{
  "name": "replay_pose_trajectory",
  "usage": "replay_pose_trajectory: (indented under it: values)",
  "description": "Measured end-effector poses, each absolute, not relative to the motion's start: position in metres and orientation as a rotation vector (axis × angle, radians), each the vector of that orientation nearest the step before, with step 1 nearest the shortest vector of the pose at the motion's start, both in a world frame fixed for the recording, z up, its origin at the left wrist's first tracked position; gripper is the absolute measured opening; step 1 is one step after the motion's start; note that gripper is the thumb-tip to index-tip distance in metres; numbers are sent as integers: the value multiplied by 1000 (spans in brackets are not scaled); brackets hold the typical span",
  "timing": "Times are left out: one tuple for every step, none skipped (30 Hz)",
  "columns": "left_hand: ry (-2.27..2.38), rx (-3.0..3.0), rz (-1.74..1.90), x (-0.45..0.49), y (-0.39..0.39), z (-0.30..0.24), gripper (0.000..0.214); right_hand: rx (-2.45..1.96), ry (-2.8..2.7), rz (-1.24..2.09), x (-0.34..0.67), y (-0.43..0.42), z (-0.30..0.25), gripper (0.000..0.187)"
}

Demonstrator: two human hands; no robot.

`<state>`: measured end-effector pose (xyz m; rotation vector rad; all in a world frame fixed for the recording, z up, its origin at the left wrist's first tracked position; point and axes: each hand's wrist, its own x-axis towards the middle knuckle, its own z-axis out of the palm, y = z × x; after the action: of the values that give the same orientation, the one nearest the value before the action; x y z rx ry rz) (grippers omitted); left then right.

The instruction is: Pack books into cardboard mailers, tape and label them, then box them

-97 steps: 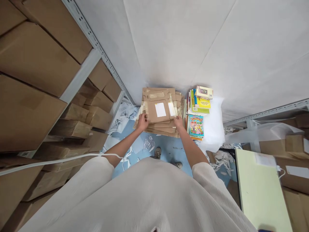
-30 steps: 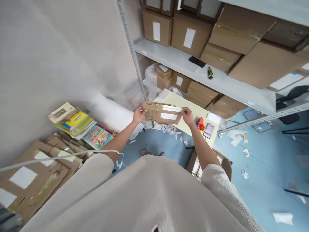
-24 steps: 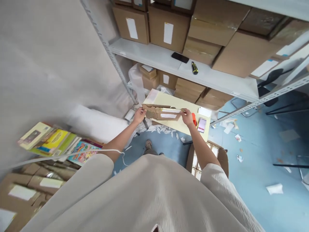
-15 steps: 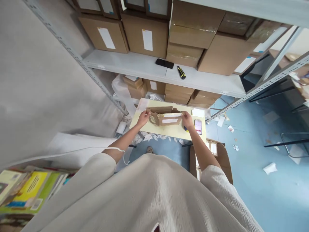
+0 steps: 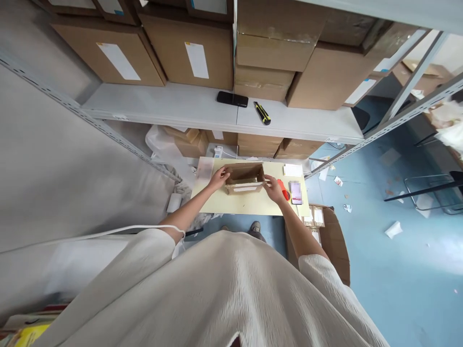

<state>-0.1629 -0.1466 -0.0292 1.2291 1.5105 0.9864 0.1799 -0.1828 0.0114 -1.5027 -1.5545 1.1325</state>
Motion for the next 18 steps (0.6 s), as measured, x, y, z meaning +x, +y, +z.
replay_pose_trajectory:
  values:
    - [1526, 1221, 980, -162, -145, -31, 55, -1493, -1594, 1139, 182, -182, 11, 57]
    - [1544, 1215, 974, -161, -144, -31, 57, -1480, -1636, 1145, 184, -181, 11, 55]
    - [1554, 1214, 969, -161, -142, -31, 58, -1468, -1677, 1149, 186, -179, 12, 54]
    - [1555, 1222, 967, -161, -141, -31, 59, -1461, -1717, 1153, 188, -177, 13, 51]
    - [1549, 1234, 970, -161, -140, -30, 59, -1458, -1751, 1156, 189, -175, 14, 49]
    - [1536, 1248, 975, -162, -140, -30, 58, -1460, -1779, 1157, 190, -172, 15, 48]
    - [1522, 1261, 979, -162, -139, -29, 57, -1463, -1803, 1157, 191, -169, 16, 47]
    - [1506, 1272, 981, -163, -140, -29, 57, -1464, -1821, 1157, 192, -167, 16, 47]
    - [1493, 1281, 982, -164, -140, -29, 57, -1467, -1831, 1155, 192, -164, 15, 47]
    - [1485, 1287, 982, -164, -140, -30, 58, -1471, -1835, 1151, 192, -162, 14, 47]
    - [1482, 1291, 981, -165, -140, -31, 59, -1480, -1831, 1145, 192, -160, 13, 48]
    - [1481, 1292, 979, -165, -140, -31, 60, -1494, -1823, 1137, 192, -158, 11, 49]
    - [1484, 1286, 973, -166, -140, -32, 61, -1513, -1810, 1127, 192, -157, 10, 50]
    - [1493, 1270, 963, -166, -140, -32, 60, -1533, -1795, 1116, 191, -156, 8, 50]
    - [1507, 1247, 948, -166, -139, -31, 59, -1552, -1780, 1103, 190, -156, 7, 51]
    - [1524, 1219, 929, -166, -139, -30, 56, -1566, -1767, 1091, 190, -155, 6, 52]
    - [1542, 1191, 907, -166, -138, -29, 53, -1573, -1761, 1081, 189, -155, 5, 54]
    - [1553, 1168, 887, -167, -137, -27, 50, -1572, -1763, 1071, 189, -155, 5, 58]
